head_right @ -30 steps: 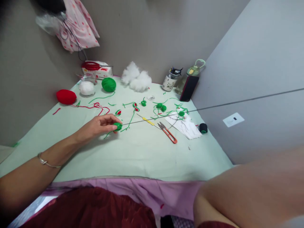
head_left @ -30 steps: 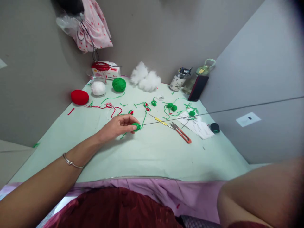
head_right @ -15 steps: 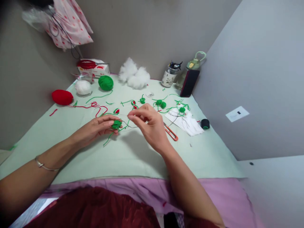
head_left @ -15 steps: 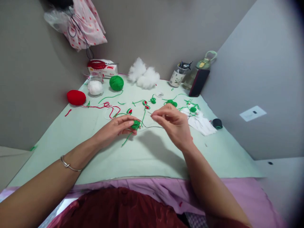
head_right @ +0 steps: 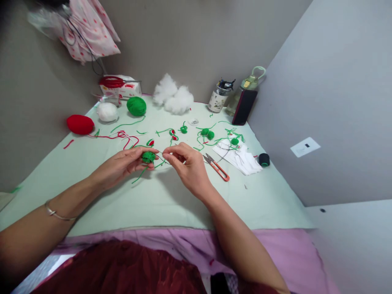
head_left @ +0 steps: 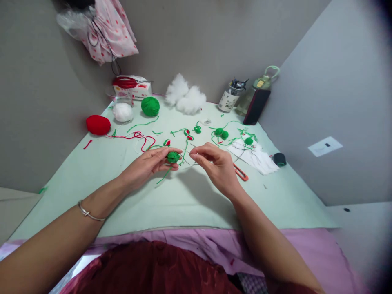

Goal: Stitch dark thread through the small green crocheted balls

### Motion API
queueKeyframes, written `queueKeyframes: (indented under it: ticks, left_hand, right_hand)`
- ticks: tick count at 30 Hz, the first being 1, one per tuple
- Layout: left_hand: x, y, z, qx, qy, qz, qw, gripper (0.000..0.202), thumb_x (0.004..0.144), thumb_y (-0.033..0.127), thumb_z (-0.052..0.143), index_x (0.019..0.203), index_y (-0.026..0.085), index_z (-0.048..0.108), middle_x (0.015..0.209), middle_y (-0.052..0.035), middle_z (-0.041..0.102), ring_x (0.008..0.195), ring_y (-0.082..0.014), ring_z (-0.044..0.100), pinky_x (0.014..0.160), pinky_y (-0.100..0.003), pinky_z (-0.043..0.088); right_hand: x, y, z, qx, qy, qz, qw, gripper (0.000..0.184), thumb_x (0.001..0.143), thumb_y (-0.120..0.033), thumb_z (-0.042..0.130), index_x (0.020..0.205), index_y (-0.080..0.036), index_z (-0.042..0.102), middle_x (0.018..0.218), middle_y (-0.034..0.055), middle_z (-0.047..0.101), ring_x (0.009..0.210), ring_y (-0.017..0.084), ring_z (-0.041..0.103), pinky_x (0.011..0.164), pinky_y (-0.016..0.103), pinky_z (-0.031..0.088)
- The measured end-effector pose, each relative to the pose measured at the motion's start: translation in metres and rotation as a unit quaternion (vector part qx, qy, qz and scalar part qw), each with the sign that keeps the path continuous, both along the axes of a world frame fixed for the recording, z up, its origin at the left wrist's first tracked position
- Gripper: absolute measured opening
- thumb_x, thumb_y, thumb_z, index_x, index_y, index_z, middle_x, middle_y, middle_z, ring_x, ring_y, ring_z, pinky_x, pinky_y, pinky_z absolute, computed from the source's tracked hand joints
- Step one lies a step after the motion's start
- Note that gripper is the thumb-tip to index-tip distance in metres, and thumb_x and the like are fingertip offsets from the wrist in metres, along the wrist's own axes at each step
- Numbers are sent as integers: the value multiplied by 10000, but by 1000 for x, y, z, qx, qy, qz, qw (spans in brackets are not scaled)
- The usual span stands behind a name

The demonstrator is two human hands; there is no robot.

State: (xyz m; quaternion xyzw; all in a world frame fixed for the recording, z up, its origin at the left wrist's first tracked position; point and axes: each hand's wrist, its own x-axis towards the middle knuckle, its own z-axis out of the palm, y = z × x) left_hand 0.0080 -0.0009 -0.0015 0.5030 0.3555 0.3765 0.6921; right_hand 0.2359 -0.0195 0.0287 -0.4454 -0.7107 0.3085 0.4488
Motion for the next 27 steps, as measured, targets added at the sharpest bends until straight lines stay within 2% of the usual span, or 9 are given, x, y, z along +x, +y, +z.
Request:
queueKeyframes:
  ticks: [5,7,10,12,19,27]
  left_hand:
    - [0,0,2,6,26,14,1000,440,866,399,773,1261,211,729,1297,-110,701,1063,-235,716,1021,-386,531]
    - [0,-1,2,20,50,17,998,485,830,362,807,1282,216,712,1240,-97,719,1065,-235,715,1011,-374,523]
    - [0,-2,1,45,87,23,995,490,830,401,800,1266,198,713,1044,-81,754,1006,-235,719,969,-374,523]
    - [0,-3,1,56,107,25,992,496,821,424,805,1254,199,717,984,-70,753,979,-234,715,926,-362,526]
    - [1,-3,1,79,122,29,989,465,811,427,805,1207,194,728,921,-57,739,904,-220,698,827,-335,526]
    - [1,-4,1,109,129,23,985,394,853,407,777,1197,225,714,922,-29,701,862,-182,671,816,-310,505]
  right_hand:
    - [2,3,-4,-32,4,-22,999,144,914,-304,676,860,-184,735,782,15,619,650,111,490,621,275,385]
    - [3,3,-4,-55,13,-33,998,155,904,-320,672,864,-178,718,740,5,597,627,107,469,605,272,379]
    - [2,4,-4,-93,18,-35,995,172,895,-342,667,878,-173,692,673,-14,552,594,104,445,570,264,361]
    - [2,5,-4,-106,16,-31,994,174,889,-344,666,873,-171,682,650,-22,535,588,103,442,558,259,351]
    - [1,5,-6,-110,15,-20,994,189,891,-358,668,881,-170,688,649,-20,535,595,104,447,561,258,351]
    - [1,6,-8,-121,44,-1,992,199,885,-360,689,839,-174,637,634,-39,517,577,90,440,551,246,344]
